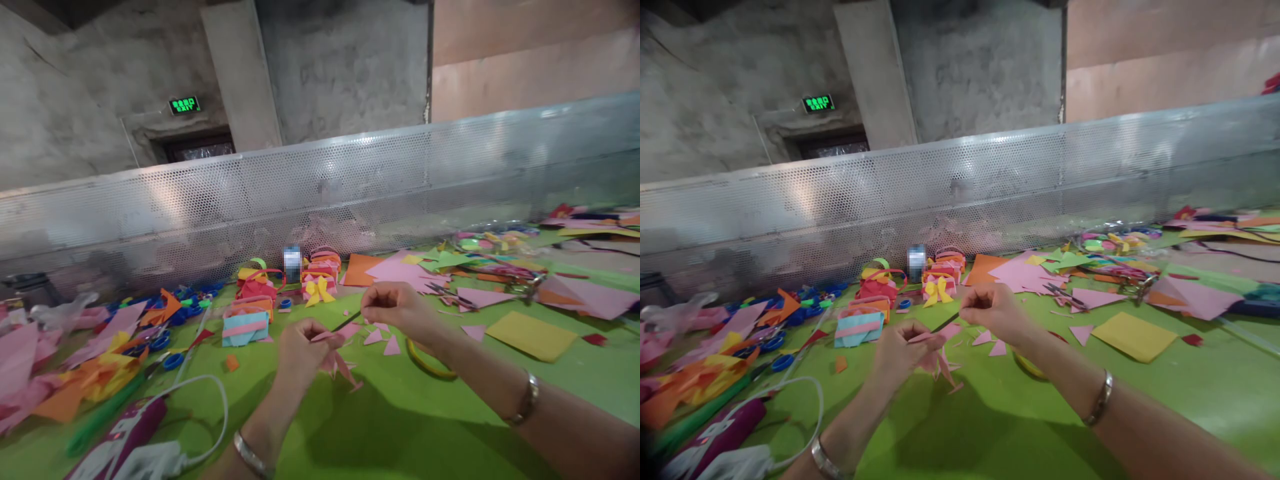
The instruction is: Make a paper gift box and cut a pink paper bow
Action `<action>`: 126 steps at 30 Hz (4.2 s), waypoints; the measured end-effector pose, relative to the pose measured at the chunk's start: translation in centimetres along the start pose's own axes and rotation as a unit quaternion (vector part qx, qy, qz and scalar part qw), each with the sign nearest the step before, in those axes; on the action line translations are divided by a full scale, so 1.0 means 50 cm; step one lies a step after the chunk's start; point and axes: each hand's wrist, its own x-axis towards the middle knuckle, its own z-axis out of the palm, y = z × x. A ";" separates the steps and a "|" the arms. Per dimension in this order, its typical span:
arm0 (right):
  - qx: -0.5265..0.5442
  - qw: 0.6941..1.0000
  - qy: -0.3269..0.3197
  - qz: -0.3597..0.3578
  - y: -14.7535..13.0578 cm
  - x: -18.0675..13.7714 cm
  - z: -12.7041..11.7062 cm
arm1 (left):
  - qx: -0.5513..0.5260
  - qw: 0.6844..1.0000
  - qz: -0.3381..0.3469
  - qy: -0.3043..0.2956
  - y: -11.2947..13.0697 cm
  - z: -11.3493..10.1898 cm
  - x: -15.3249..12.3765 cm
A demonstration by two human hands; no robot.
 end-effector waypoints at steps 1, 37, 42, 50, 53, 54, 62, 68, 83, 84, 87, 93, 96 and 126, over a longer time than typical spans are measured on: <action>0.001 1.000 -0.001 -0.001 0.003 0.001 0.000 | -0.001 1.000 0.002 0.002 0.000 0.000 0.000; -0.016 1.000 0.018 -0.002 -0.008 -0.005 0.001 | 0.031 0.999 0.000 0.025 0.009 0.005 -0.001; -0.018 1.000 0.008 -0.006 -0.003 -0.003 0.000 | 0.032 0.999 0.002 0.025 0.012 0.005 -0.003; -0.033 0.999 -0.001 0.000 -0.001 -0.004 0.003 | 0.036 0.999 -0.003 0.017 0.012 0.004 -0.004; 0.008 0.999 -0.018 0.026 0.001 -0.006 0.004 | 0.013 1.000 -0.008 -0.002 0.014 0.005 -0.007; 0.026 0.999 -0.024 0.034 0.003 -0.007 0.005 | -0.002 1.000 -0.008 -0.011 0.013 0.006 -0.007; -0.007 0.999 -0.039 0.025 0.014 -0.012 0.024 | -0.090 0.995 -0.032 -0.031 0.006 0.014 -0.011; -0.070 0.997 -0.017 -0.007 0.008 -0.008 0.021 | -0.127 0.991 -0.027 -0.035 0.011 0.009 -0.016; -0.132 0.988 -0.068 -0.046 0.022 -0.010 0.027 | -0.117 0.989 -0.052 -0.079 0.006 0.015 -0.014; -0.115 0.991 -0.060 -0.030 0.022 -0.009 0.028 | -0.119 0.988 -0.053 -0.081 0.005 0.015 -0.014; -0.050 0.998 -0.040 0.030 0.021 -0.007 0.031 | -0.122 0.989 -0.049 -0.071 0.000 0.015 -0.012; 0.003 0.998 -0.017 0.059 0.019 -0.007 0.030 | -0.122 0.989 -0.022 -0.079 -0.010 0.012 -0.008; 0.016 0.997 -0.012 0.074 0.017 -0.012 0.039 | -0.095 0.992 -0.023 -0.086 -0.003 0.012 -0.013; -0.003 0.980 0.188 0.061 -0.003 0.030 -0.160 | -0.123 0.986 -0.113 -0.025 -0.023 -0.001 0.003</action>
